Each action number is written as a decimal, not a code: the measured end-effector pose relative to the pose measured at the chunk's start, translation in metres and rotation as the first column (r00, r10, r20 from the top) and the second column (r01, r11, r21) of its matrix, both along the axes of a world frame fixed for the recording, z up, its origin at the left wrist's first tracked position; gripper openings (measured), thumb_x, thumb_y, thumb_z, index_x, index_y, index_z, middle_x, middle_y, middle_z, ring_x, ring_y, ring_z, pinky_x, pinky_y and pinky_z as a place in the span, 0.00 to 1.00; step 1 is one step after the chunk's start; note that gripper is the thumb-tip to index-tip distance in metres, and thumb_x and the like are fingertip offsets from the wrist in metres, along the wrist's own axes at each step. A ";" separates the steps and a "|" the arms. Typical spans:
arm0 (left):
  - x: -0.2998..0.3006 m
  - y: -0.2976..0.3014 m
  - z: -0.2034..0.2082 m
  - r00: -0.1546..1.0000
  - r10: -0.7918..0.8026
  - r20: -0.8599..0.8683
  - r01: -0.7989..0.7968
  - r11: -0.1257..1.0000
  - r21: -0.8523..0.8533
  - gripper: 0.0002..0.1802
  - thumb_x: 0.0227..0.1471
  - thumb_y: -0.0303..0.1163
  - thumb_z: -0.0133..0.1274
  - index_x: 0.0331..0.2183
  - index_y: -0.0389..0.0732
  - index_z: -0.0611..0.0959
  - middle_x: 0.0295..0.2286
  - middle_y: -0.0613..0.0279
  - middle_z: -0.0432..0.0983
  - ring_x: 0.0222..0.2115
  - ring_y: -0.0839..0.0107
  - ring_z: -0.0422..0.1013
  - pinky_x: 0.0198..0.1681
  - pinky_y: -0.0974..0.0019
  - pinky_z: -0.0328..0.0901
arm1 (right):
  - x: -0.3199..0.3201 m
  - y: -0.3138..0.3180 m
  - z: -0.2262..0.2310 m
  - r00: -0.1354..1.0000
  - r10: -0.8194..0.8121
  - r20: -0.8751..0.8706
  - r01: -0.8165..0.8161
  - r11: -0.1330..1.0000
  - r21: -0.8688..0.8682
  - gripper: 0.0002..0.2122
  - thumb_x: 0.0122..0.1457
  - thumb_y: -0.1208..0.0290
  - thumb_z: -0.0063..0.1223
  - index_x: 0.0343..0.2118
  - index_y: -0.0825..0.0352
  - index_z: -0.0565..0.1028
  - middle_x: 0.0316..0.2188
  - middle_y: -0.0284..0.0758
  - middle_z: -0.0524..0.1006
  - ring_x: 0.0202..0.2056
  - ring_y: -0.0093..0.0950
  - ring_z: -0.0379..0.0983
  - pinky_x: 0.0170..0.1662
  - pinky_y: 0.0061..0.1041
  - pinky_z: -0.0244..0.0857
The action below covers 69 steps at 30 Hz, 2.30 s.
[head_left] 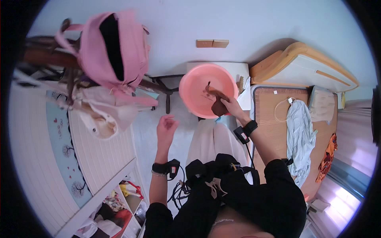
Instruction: Clean a small plush-toy-like object with a wet cloth and examine items in a drawer.
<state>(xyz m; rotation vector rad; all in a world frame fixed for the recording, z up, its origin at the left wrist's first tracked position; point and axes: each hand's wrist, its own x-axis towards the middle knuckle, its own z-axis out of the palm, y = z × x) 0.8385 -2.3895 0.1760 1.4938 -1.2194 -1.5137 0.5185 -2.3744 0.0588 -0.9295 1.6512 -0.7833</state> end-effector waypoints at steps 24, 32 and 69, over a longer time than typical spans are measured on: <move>-0.083 -0.041 -0.172 0.957 -0.173 0.233 0.077 0.926 0.370 0.18 0.53 0.29 0.51 0.46 0.38 0.69 0.31 0.59 0.74 0.32 0.72 0.72 0.40 0.70 0.66 | -0.003 -0.045 -0.170 0.713 0.471 -0.520 -0.506 0.858 0.083 0.31 0.50 0.70 0.51 0.59 0.55 0.57 0.61 0.45 0.50 0.60 0.47 0.47 0.62 0.42 0.44; -0.061 -0.022 -0.178 0.984 -0.033 0.176 -0.045 0.907 0.419 0.18 0.54 0.28 0.50 0.46 0.36 0.68 0.30 0.59 0.74 0.32 0.73 0.72 0.40 0.70 0.66 | -0.005 -0.040 -0.216 0.571 0.578 -0.583 -0.532 0.801 0.274 0.29 0.49 0.76 0.49 0.57 0.57 0.61 0.61 0.43 0.50 0.60 0.45 0.48 0.62 0.38 0.46; -0.171 -0.078 -0.357 0.874 -0.341 0.347 0.276 0.935 0.223 0.39 0.38 0.25 0.59 0.51 0.30 0.59 0.45 0.38 0.64 0.47 0.47 0.63 0.49 0.55 0.60 | 0.001 -0.039 -0.219 0.751 0.295 -0.591 -0.174 0.952 0.253 0.23 0.50 0.72 0.52 0.49 0.72 0.61 0.46 0.51 0.63 0.46 0.50 0.63 0.47 0.40 0.62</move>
